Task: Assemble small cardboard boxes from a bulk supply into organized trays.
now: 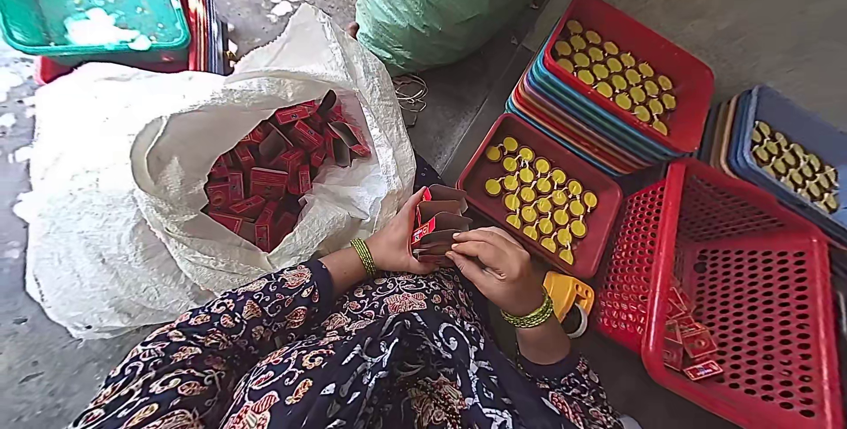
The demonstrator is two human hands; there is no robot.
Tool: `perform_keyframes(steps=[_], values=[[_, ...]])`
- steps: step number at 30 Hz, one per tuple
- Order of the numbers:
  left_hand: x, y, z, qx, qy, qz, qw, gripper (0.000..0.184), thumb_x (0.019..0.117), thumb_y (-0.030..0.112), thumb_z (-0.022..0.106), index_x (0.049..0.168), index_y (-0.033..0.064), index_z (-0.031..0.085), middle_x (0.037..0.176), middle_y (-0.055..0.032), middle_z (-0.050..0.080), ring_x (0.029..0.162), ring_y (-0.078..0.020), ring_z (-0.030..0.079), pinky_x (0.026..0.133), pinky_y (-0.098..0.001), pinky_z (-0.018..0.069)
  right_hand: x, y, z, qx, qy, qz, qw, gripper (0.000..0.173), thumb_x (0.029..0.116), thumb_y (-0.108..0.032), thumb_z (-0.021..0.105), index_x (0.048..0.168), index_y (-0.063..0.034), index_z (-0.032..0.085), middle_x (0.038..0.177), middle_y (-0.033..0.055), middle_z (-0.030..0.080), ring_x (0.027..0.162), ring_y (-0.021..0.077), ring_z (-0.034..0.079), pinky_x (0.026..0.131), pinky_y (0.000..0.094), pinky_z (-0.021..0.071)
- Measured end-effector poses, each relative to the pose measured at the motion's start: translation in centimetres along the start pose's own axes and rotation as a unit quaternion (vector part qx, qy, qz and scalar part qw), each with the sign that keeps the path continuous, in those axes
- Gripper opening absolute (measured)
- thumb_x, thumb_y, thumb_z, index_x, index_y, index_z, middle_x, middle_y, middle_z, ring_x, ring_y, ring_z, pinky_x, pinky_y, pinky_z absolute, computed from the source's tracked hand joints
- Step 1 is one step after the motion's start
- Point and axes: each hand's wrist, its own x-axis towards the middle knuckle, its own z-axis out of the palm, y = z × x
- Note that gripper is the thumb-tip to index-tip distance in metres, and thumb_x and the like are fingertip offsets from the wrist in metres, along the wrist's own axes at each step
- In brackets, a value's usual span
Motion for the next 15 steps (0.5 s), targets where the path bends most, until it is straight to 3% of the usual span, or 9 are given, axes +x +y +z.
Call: perform_keyframes(steps=[2, 3, 6, 8, 9, 10, 12, 15], values=[[-0.1, 0.0, 0.0, 0.006, 0.001, -0.005, 1.0, 0.147, 0.0544, 0.05, 0.096, 0.16, 0.0028, 0.006, 0.148, -0.0161, 0.05, 0.137, -0.0149, 0.051, 0.115, -0.0365, 0.0451, -0.4, 0.4, 0.1, 0.038, 0.029, 0.048, 0.998, 0.016, 0.0889, -0.016, 0.08, 0.103, -0.0084, 0.077, 0.115, 0.0082, 0.073, 0.103, 0.0178, 0.068, 0.086, 0.033, 0.0597], [-0.1, 0.0, 0.1, 0.004, 0.004, -0.006, 1.0, 0.148, 0.0537, 0.049, 0.097, 0.16, 0.0025, 0.006, 0.149, -0.0162, 0.05, 0.137, -0.0151, 0.05, 0.115, -0.0363, 0.0447, -0.7, 0.9, 0.0, 0.066, 0.034, 0.082, 0.994, 0.028, 0.0868, -0.017, 0.08, 0.112, -0.0079, 0.072, 0.124, 0.0101, 0.068, 0.108, 0.0201, 0.066, 0.085, 0.0346, 0.0595], [-0.2, -0.1, 0.2, -0.009, 0.008, -0.003, 1.0, 0.147, 0.0536, 0.048, 0.097, 0.16, 0.0041, 0.006, 0.149, -0.016, 0.049, 0.137, -0.0159, 0.051, 0.114, -0.0377, 0.0463, -2.0, 3.3, 0.3, 0.166, -0.05, 0.188, 0.967, 0.094, 0.0725, -0.016, 0.084, 0.152, -0.0062, 0.035, 0.158, 0.0142, 0.04, 0.14, 0.0261, 0.048, 0.105, 0.0452, 0.0536], [-0.4, 0.2, 0.2, -0.014, 0.005, 0.001, 1.0, 0.146, 0.0543, 0.047, 0.098, 0.16, 0.0053, 0.007, 0.148, -0.0157, 0.05, 0.136, -0.0161, 0.052, 0.113, -0.0391, 0.0478, -2.7, 4.2, 1.2, 0.185, -0.118, 0.223, 0.95, 0.125, 0.0647, -0.016, 0.09, 0.162, -0.0053, 0.013, 0.166, 0.0159, 0.029, 0.149, 0.0221, 0.037, 0.117, 0.0407, 0.0439], [-0.4, 0.5, 0.3, -0.014, 0.002, 0.008, 1.0, 0.146, 0.0546, 0.048, 0.098, 0.161, 0.0057, 0.007, 0.148, -0.0157, 0.051, 0.135, -0.0162, 0.054, 0.112, -0.0396, 0.0486, -2.9, 4.3, 1.7, 0.187, -0.141, 0.227, 0.945, 0.132, 0.0641, -0.017, 0.093, 0.163, -0.0056, 0.006, 0.165, 0.0162, 0.029, 0.149, 0.0192, 0.037, 0.12, 0.0377, 0.0397], [-0.4, 0.9, 0.5, -0.013, -0.006, 0.017, 1.0, 0.147, 0.0544, 0.048, 0.098, 0.16, 0.005, 0.006, 0.149, -0.0162, 0.049, 0.136, -0.0164, 0.052, 0.113, -0.0392, 0.0474, -3.1, 4.0, 2.0, 0.191, -0.149, 0.224, 0.944, 0.135, 0.0646, -0.02, 0.095, 0.163, -0.005, 0.004, 0.161, 0.0151, 0.037, 0.146, 0.0161, 0.041, 0.122, 0.0359, 0.0387], [0.1, 2.0, 1.1, -0.008, -0.029, 0.037, 0.999, 0.151, 0.0516, 0.054, 0.098, 0.159, 0.0024, 0.006, 0.151, -0.0185, 0.046, 0.136, -0.018, 0.052, 0.114, -0.0393, 0.0461, -3.2, 3.0, 2.2, 0.236, -0.125, 0.216, 0.939, 0.126, 0.0653, -0.021, 0.097, 0.161, -0.0046, 0.015, 0.149, 0.0099, 0.053, 0.138, 0.0136, 0.051, 0.123, 0.0374, 0.0383], [2.0, 4.2, 2.5, 0.012, -0.104, 0.035, 0.994, 0.159, 0.0472, 0.061, 0.097, 0.159, 0.0004, 0.002, 0.153, -0.0224, 0.041, 0.138, -0.022, 0.05, 0.115, -0.042, 0.0442, -4.8, 2.3, 0.6, 0.287, -0.054, 0.226, 0.929, 0.126, 0.0622, -0.013, 0.097, 0.159, -0.0053, 0.017, 0.141, 0.0089, 0.059, 0.13, 0.0174, 0.059, 0.116, 0.0404, 0.0475]])
